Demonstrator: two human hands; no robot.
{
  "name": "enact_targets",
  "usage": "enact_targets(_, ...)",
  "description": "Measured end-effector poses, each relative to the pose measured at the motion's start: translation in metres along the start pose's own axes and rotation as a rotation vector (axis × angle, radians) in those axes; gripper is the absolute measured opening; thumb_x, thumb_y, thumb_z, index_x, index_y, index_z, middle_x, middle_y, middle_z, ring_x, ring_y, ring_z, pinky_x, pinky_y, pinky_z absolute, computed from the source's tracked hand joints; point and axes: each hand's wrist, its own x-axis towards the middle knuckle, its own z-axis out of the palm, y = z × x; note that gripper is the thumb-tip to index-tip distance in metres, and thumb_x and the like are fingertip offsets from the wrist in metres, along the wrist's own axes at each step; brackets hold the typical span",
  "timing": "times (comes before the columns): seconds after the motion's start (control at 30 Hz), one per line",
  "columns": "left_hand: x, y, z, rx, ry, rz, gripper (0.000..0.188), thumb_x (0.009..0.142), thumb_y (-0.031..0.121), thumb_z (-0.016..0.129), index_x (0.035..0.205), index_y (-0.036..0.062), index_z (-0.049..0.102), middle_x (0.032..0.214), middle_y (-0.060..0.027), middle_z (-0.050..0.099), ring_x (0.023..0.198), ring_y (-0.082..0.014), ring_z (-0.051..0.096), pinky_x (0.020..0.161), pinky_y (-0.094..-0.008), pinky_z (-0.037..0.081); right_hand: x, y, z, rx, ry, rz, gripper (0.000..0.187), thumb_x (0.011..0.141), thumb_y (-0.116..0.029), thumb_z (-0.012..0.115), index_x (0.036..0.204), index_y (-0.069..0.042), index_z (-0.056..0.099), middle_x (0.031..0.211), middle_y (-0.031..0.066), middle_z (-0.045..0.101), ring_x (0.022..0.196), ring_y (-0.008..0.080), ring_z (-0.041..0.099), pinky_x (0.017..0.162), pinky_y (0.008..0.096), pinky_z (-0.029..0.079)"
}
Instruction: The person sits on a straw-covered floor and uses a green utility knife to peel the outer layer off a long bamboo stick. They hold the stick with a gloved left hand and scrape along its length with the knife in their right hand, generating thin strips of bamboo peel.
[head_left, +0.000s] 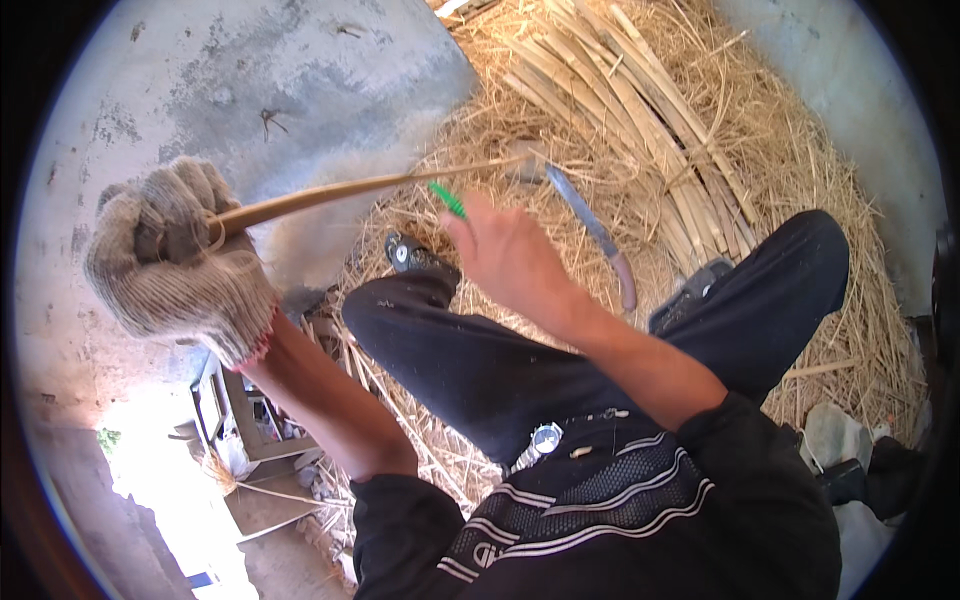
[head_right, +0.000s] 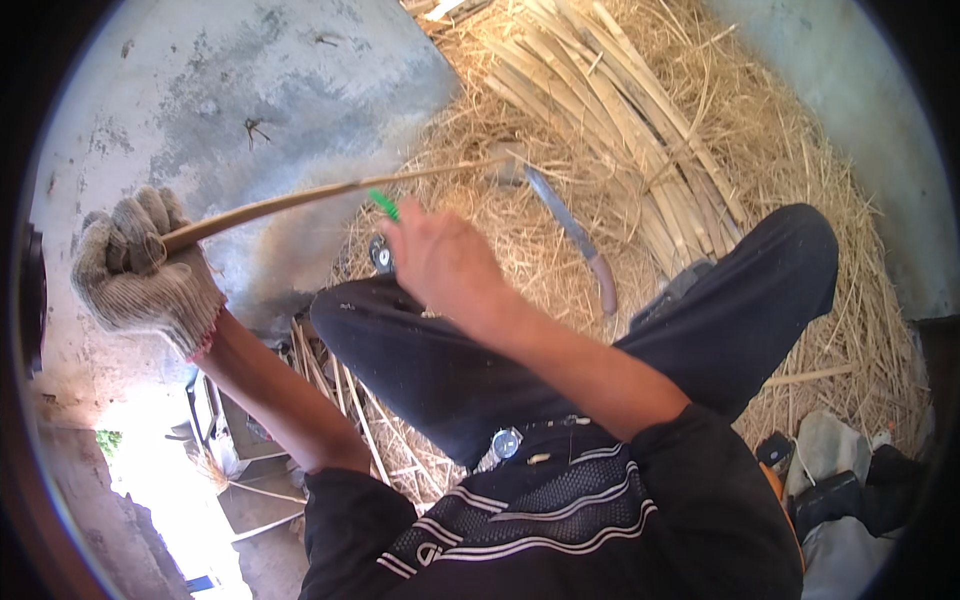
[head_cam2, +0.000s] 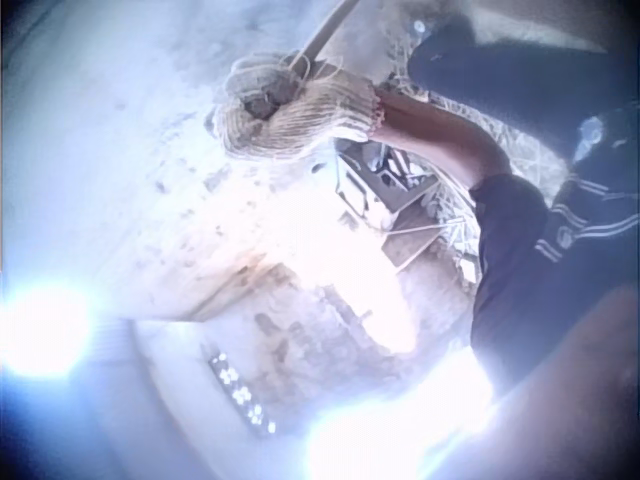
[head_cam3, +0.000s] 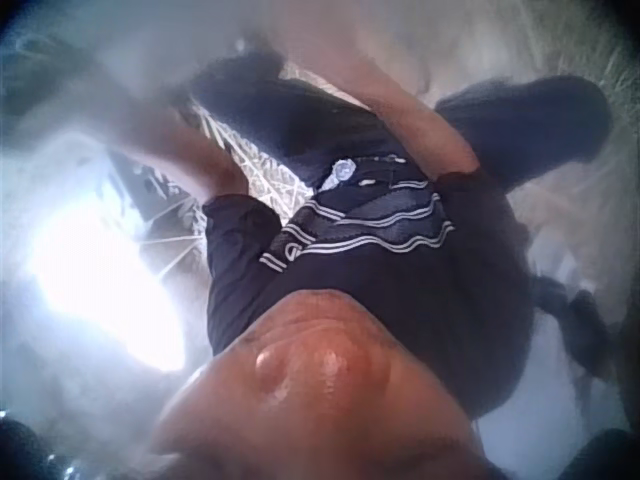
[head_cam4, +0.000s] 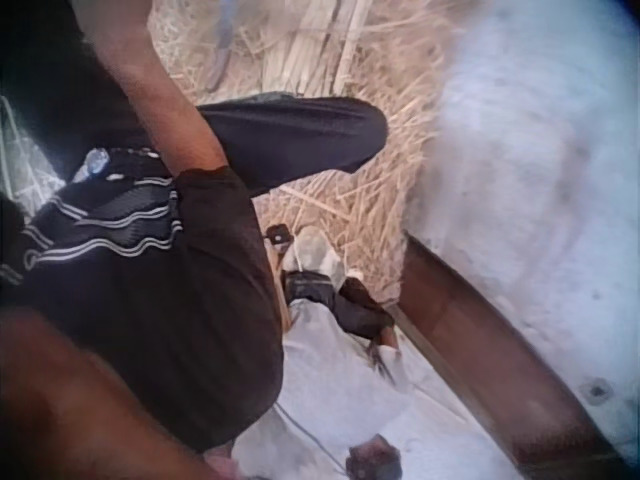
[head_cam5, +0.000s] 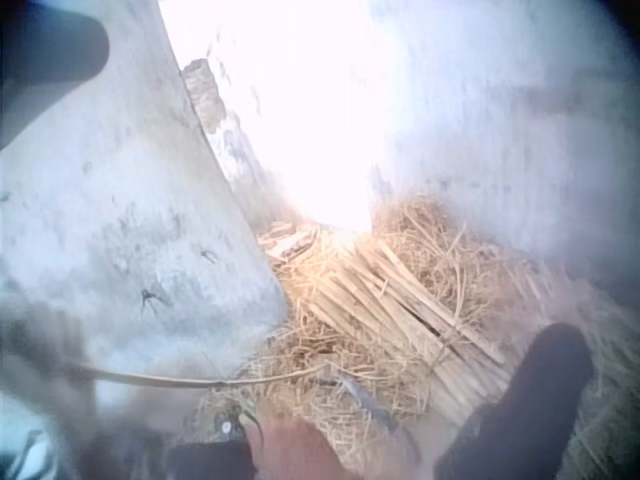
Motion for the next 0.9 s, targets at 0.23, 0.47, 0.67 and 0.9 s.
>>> enact_targets(0.23,0.004,0.001,0.009,-0.107,0.013,-0.132,0.032,0.072,0.005,0.044,0.052,0.0199,0.024,0.045,0.0056,0.019,0.041,-0.007,0.014,0.041,-0.0257,0.015,0.032,0.063,0.018,-0.128,0.186,-0.048,0.025,0.098,-0.023,0.047,0.092,0.001,0.048,0.063,0.0212,0.06,0.056,0.0392,0.063,0.05,0.0454,0.053)
enact_targets(0.47,0.0,0.003,-0.007,-0.086,0.132,-0.12,0.032,0.07,0.006,0.046,0.054,0.018,0.021,0.048,0.0042,0.019,0.043,-0.0086,0.014,0.042,-0.0272,0.015,0.031,0.065,0.022,-0.057,-0.038,0.124,0.028,0.098,-0.026,0.046,0.097,0.002,0.049,0.067,0.0243,0.061,0.061,0.0406,0.065,0.051,0.0471,0.053)
enact_targets(0.67,0.002,0.002,-0.005,-0.015,0.44,-0.159,0.03,0.07,0.007,0.048,0.055,0.0168,0.023,0.049,0.0027,0.021,0.044,-0.0103,0.017,0.044,-0.0278,0.018,0.037,0.038,0.034,-0.202,0.126,-0.13,0.03,0.1,-0.028,0.045,0.098,0.002,0.05,0.054,0.0187,0.057,0.047,0.035,0.061,0.04,0.0425,0.05)
enact_targets(0.9,-0.002,0.001,0.0,0.033,0.51,-0.179,0.025,0.073,0.01,0.051,0.057,0.0155,0.032,0.052,0.0027,0.025,0.044,-0.0109,0.023,0.049,-0.0281,0.031,0.066,0.076,0.042,-0.256,0.123,-0.015,0.026,0.098,-0.024,0.047,0.094,0.001,0.048,0.06,0.0201,0.06,0.055,0.0372,0.064,0.046,0.045,0.053)
